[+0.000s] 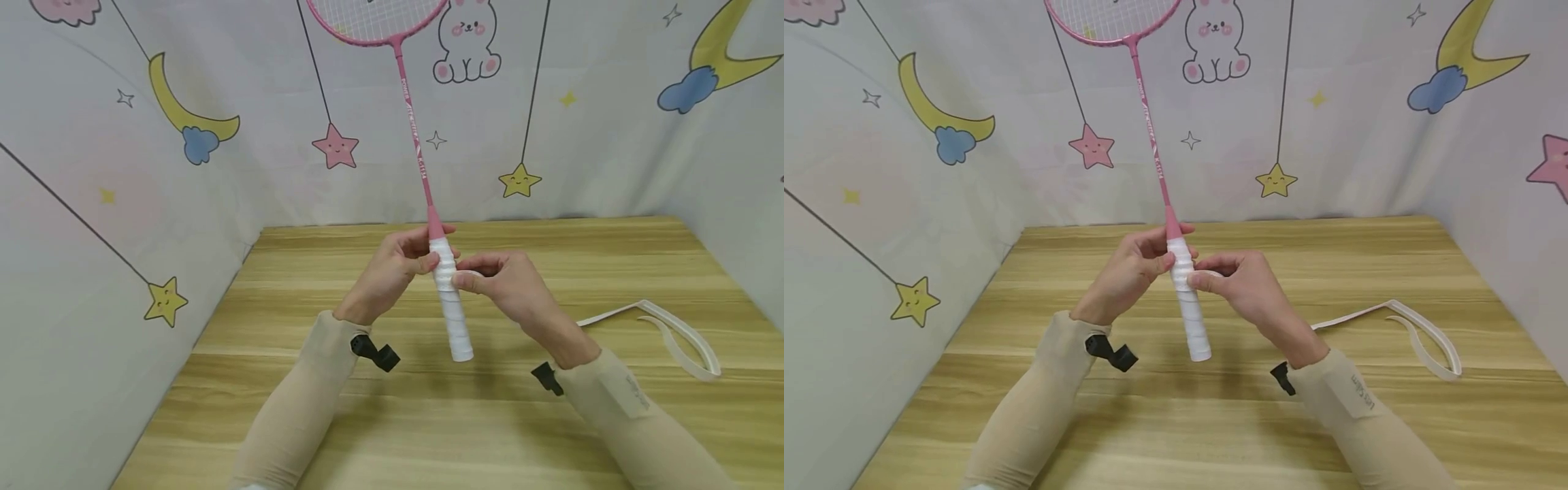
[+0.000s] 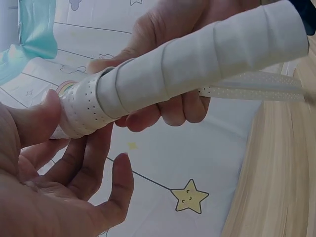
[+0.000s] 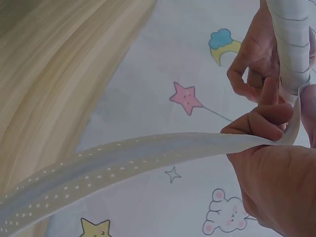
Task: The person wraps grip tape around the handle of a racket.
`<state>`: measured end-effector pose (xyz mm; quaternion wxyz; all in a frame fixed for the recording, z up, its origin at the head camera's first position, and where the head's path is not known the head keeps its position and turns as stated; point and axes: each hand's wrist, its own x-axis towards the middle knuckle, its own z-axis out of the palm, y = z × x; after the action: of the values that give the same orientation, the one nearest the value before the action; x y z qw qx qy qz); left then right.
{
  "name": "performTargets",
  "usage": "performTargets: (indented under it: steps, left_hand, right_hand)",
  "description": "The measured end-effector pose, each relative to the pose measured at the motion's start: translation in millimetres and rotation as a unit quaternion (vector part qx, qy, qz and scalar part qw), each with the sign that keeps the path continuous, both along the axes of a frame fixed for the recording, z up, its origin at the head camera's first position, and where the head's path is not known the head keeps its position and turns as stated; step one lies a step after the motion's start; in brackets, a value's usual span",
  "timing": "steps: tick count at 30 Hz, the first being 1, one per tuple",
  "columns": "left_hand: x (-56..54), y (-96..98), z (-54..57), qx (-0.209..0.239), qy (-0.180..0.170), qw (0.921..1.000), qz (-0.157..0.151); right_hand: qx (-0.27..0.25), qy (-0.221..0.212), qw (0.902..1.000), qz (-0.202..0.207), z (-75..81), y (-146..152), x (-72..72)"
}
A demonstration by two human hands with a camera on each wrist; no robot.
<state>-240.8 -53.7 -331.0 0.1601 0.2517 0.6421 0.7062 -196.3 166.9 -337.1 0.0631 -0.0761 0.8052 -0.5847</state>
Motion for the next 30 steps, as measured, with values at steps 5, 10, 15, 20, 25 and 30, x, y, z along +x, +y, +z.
performTargets:
  steps: [5, 10, 15, 20, 25, 30]
  left_hand:
    - [1.0, -0.9, 2.4, -0.012, -0.006, 0.9997, -0.022]
    - [2.1, 1.3, 3.4, -0.026, -0.015, 0.9992, -0.027]
    - [4.3, 7.8, 2.5, -0.049, 0.001, 0.9988, 0.003]
    - [7.7, 15.3, 1.2, -0.119, 0.051, 0.9887, 0.076]
    - [9.5, 18.6, 2.5, -0.142, 0.069, 0.9808, 0.114]
    - [8.6, 16.4, 2.8, -0.126, 0.056, 0.9842, 0.111]
  right_hand:
    - [-0.017, -0.010, 0.9992, 0.034, -2.4, 0.6, -1.1]
    - [-0.028, 0.002, 0.9993, 0.024, -3.5, -2.3, 0.4]
    - [-0.028, 0.019, 0.9994, -0.002, -5.6, -3.7, 1.0]
    - [-0.027, 0.029, 0.9990, -0.020, -8.2, -4.7, 0.2]
    - [-0.032, 0.030, 0.9988, -0.021, -8.9, -6.0, 0.5]
    - [-0.008, 0.029, 0.9994, -0.016, -6.7, -6.0, 3.2]
